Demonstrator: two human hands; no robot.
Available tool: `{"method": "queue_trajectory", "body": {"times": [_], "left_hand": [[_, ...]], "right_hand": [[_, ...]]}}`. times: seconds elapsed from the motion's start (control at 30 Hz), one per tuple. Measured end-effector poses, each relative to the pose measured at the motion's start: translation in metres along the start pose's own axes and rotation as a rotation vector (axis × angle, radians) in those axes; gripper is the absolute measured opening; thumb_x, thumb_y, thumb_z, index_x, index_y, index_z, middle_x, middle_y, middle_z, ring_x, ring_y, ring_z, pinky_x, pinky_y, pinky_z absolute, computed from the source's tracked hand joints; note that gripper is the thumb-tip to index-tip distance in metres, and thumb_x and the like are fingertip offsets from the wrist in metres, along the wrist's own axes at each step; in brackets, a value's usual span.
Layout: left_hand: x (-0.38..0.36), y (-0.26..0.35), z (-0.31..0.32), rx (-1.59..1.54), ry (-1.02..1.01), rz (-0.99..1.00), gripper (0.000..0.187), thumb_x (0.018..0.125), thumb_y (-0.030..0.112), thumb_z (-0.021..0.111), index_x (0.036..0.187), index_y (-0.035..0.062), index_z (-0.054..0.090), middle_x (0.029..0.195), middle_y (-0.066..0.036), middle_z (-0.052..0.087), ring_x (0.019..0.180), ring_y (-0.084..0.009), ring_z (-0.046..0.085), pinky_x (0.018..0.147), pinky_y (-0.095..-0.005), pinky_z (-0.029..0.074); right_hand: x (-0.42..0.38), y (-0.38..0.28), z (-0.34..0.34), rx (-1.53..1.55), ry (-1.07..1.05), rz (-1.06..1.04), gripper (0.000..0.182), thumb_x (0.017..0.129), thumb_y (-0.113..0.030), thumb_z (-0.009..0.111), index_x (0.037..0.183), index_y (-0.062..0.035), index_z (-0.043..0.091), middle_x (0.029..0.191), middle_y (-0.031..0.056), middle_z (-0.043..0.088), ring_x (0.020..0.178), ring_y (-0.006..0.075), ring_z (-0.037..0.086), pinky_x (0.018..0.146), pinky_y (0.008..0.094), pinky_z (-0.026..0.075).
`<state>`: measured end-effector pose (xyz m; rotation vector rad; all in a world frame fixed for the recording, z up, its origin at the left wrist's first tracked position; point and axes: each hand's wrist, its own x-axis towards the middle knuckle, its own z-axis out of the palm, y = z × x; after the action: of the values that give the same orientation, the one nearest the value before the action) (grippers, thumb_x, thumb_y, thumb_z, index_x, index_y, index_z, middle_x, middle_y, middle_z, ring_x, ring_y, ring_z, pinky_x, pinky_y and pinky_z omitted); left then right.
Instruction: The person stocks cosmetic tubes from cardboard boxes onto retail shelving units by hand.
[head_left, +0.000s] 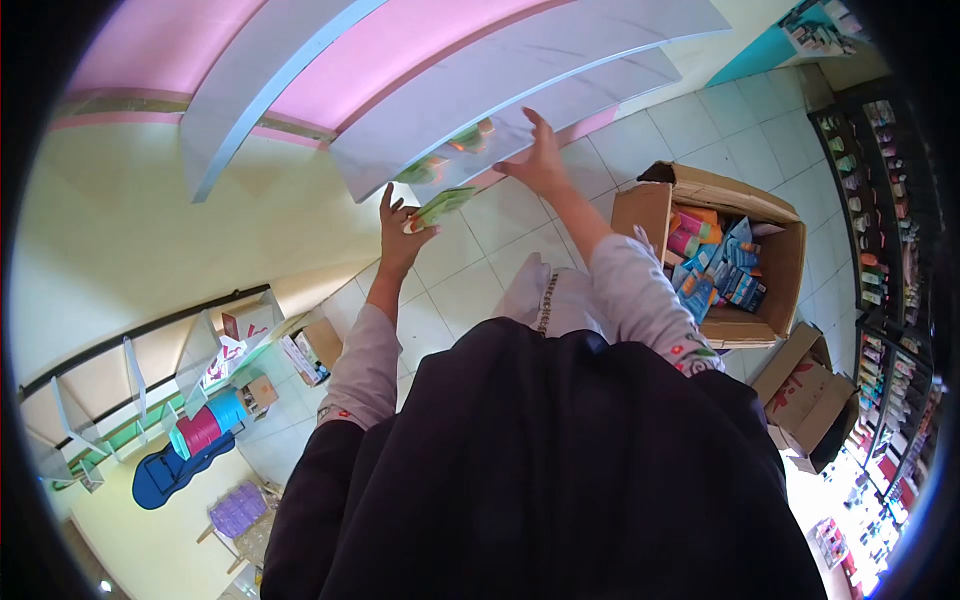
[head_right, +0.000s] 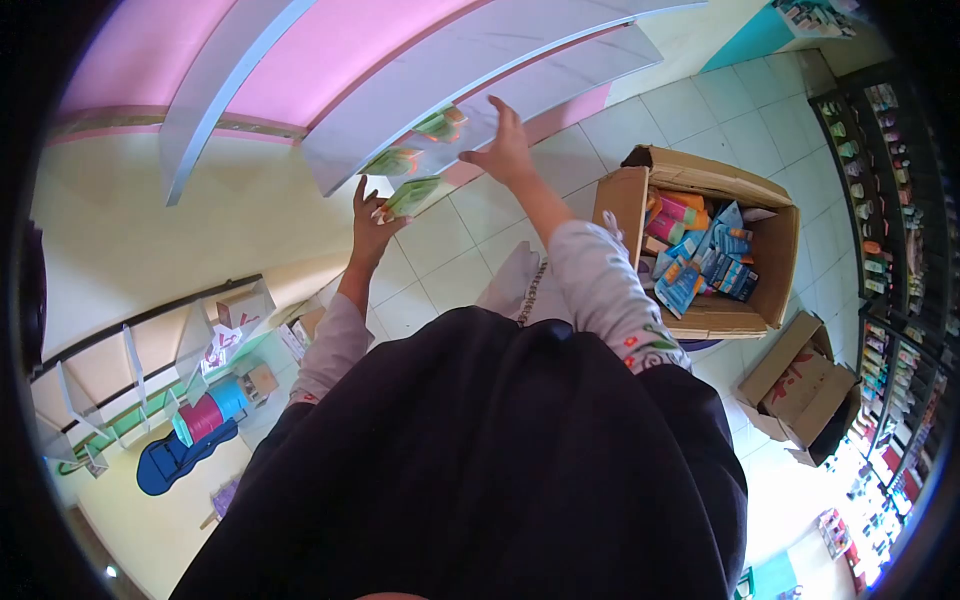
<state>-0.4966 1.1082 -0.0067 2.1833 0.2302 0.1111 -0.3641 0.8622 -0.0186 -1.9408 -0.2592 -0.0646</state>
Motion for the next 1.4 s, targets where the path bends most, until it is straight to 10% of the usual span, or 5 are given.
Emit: {"method": "queue_trajectory", "body": {"times": [0.47,0.9,1.2,1.4], "left_hand": [[0.05,-0.002,0.004,-0.147,0.021,-0.014,0.032,0.063,0.002,0.077,0.091,-0.0009,0.061,0.097,-0.008,0.059,0.091,-0.0158,0.057,0.079,-0.0298,0.05],[0.064,-0.011,0.005,-0.145,0.015,0.095,0.031,0.065,0.002,0.075,0.092,-0.0012,0.06,0.091,-0.006,0.062,0.081,-0.0131,0.058,0.074,-0.0269,0.048],[0.056,-0.004,0.004,-0.14,-0.005,-0.027,0.031,0.064,0.004,0.077,0.091,-0.0016,0.062,0.091,-0.007,0.062,0.088,-0.0148,0.056,0.084,-0.0305,0.043],[0.046,-0.01,0.009,-0.05,0.063,0.068,0.034,0.06,0.012,0.079,0.089,0.0004,0.065,0.114,-0.013,0.054,0.1,-0.0227,0.053,0.092,-0.0368,0.039]], "right_hand": [[0.052,0.004,0.069,0.026,0.015,-0.07,0.07,0.057,-0.013,0.079,0.115,-0.0034,0.042,0.106,0.0185,0.053,0.102,0.0361,0.05,0.089,0.0408,0.043],[0.052,-0.001,0.042,0.079,-0.036,0.007,0.07,0.058,-0.008,0.078,0.117,-0.0047,0.04,0.106,0.0182,0.053,0.104,0.0352,0.051,0.089,0.0408,0.044],[-0.016,0.022,0.046,-0.023,0.372,0.124,0.049,0.058,0.009,0.053,0.104,0.0006,0.04,0.1,0.0199,0.047,0.099,0.0374,0.045,0.089,0.0415,0.037],[-0.097,-0.016,0.079,0.5,-0.164,0.46,0.059,0.066,-0.011,0.074,0.111,-0.001,0.036,0.107,0.013,0.047,0.1,0.023,0.049,0.079,0.0342,0.045]]}}
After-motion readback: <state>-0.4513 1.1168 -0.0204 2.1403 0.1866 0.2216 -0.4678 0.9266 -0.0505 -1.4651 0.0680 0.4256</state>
